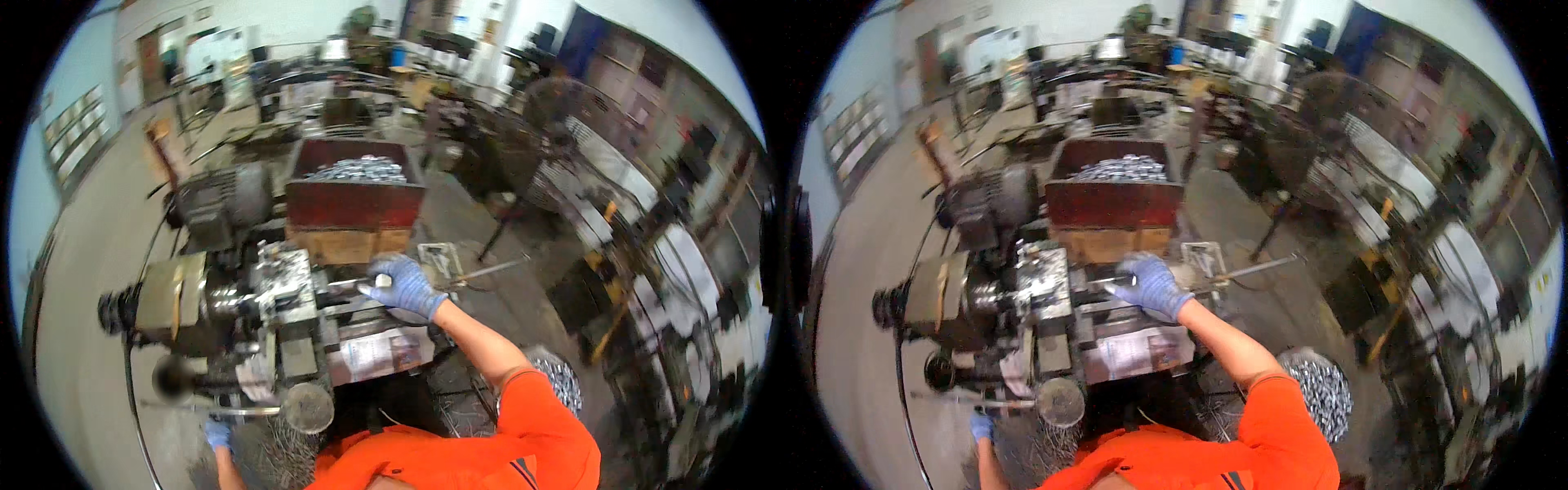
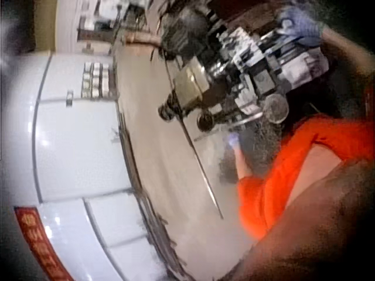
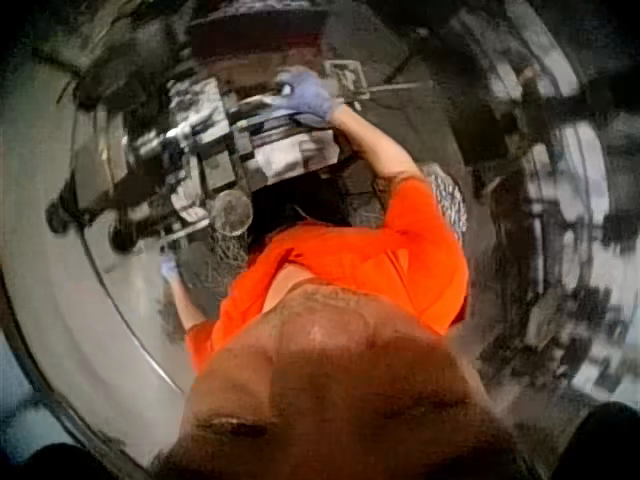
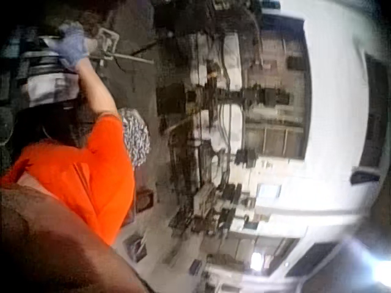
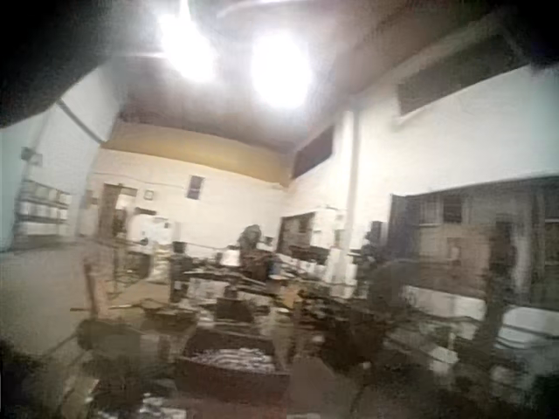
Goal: The person operates a lathe machine by picking small metal cylinders from a bin, inserting them into the chuck, and manipulating a lever to machine the part. They then remove the finished piece and place it into a collection bin before repeating the process.
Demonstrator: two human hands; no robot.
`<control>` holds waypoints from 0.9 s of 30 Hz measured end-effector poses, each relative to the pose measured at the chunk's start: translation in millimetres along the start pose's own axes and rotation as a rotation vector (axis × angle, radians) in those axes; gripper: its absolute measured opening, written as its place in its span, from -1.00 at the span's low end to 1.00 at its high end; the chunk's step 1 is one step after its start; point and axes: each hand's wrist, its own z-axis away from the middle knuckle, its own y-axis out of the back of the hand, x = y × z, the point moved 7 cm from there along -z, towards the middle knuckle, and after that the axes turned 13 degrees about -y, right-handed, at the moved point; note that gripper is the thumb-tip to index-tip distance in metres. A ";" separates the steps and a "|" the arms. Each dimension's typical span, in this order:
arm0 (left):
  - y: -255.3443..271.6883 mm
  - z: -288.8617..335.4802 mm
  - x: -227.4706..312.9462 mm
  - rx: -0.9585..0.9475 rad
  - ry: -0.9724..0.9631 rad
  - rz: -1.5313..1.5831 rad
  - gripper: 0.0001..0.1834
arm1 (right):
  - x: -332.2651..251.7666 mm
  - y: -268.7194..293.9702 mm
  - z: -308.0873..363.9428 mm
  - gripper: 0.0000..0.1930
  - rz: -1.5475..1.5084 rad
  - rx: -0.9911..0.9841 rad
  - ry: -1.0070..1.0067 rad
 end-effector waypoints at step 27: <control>160.9 -29.1 -23.4 0.227 -0.180 0.505 -0.62 | 372.7 68.4 106.0 -0.49 0.788 -0.272 -0.853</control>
